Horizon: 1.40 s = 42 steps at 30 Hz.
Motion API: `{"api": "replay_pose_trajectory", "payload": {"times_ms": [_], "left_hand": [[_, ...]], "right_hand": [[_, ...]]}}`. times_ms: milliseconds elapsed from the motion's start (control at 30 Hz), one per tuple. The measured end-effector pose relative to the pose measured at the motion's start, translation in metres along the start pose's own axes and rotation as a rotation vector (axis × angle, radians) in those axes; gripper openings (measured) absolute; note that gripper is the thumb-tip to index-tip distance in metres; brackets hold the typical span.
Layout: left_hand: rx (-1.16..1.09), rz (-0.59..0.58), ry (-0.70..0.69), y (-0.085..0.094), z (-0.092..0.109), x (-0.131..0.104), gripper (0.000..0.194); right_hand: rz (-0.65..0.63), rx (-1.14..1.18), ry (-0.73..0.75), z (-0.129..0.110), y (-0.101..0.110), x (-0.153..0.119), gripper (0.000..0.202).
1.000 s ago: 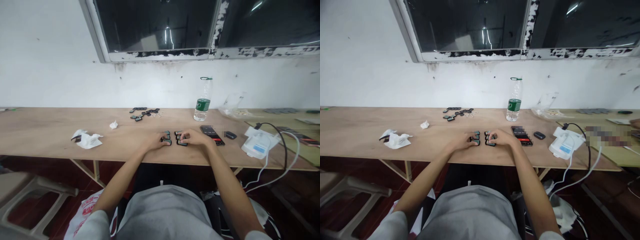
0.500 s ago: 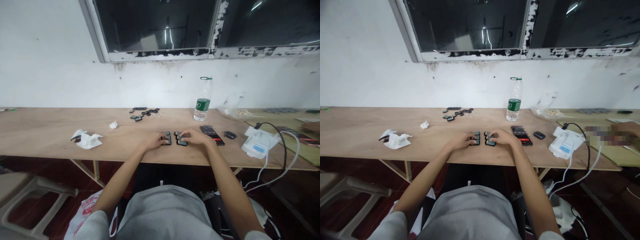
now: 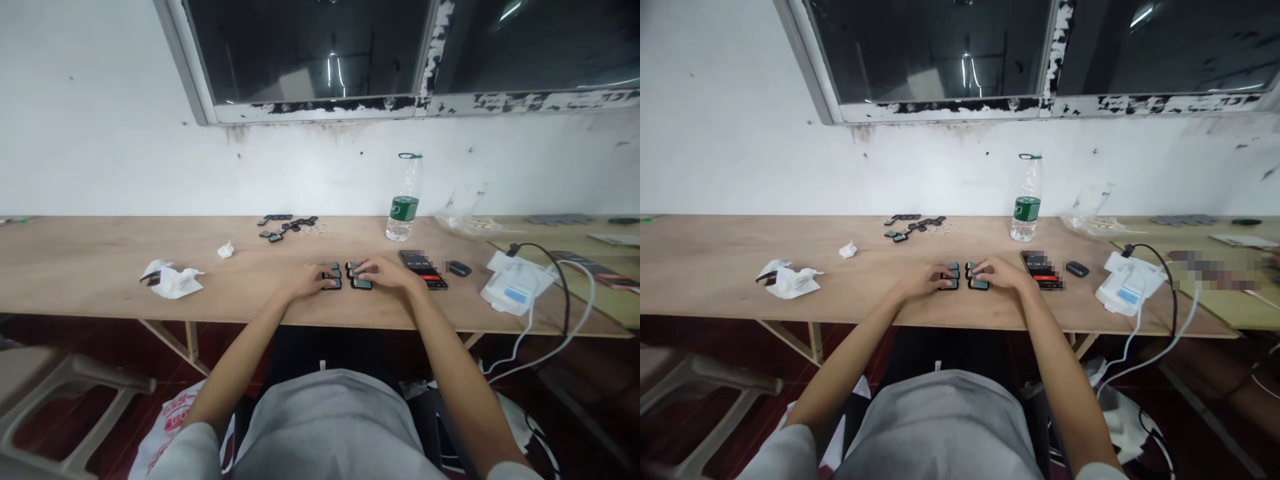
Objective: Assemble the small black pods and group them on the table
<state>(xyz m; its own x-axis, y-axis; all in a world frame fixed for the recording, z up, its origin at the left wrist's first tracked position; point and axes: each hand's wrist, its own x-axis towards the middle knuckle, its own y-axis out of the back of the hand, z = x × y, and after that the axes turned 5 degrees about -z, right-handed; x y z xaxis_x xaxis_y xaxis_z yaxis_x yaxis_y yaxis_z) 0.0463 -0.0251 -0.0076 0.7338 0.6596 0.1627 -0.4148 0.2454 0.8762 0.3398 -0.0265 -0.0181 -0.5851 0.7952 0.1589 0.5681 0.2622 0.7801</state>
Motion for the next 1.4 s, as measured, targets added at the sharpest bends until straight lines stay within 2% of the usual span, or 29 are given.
{"api": "replay_pose_trajectory", "payload": {"times_ms": [300,633,900,1033,1100,1167,1267,1400], "left_hand": [[-0.022,0.012,0.0,0.001,0.003,0.0,0.029],[-0.017,0.026,-0.008,0.001,0.003,0.001,0.028],[-0.006,0.009,-0.006,0.0,0.001,0.0,0.029],[-0.001,0.039,-0.025,-0.001,0.001,0.001,0.029],[0.01,0.096,-0.025,0.001,0.002,0.002,0.029],[0.033,0.189,0.008,0.003,0.001,0.002,0.03],[0.093,0.289,0.127,0.01,-0.002,0.0,0.035],[0.146,0.223,0.295,0.017,-0.013,-0.006,0.029]], "right_hand": [[0.032,0.015,-0.003,0.001,0.0,-0.001,0.023],[-0.004,0.089,-0.04,-0.007,-0.002,0.0,0.023],[0.007,0.065,-0.037,-0.005,-0.002,0.0,0.023],[0.06,0.046,-0.03,-0.012,-0.001,0.0,0.023],[0.125,0.012,-0.046,-0.016,0.002,-0.001,0.024],[0.183,-0.052,-0.11,-0.017,0.005,-0.003,0.022],[0.226,-0.161,-0.245,-0.01,0.008,-0.006,0.017],[0.218,-0.22,-0.369,0.003,0.008,-0.007,0.015]]}}
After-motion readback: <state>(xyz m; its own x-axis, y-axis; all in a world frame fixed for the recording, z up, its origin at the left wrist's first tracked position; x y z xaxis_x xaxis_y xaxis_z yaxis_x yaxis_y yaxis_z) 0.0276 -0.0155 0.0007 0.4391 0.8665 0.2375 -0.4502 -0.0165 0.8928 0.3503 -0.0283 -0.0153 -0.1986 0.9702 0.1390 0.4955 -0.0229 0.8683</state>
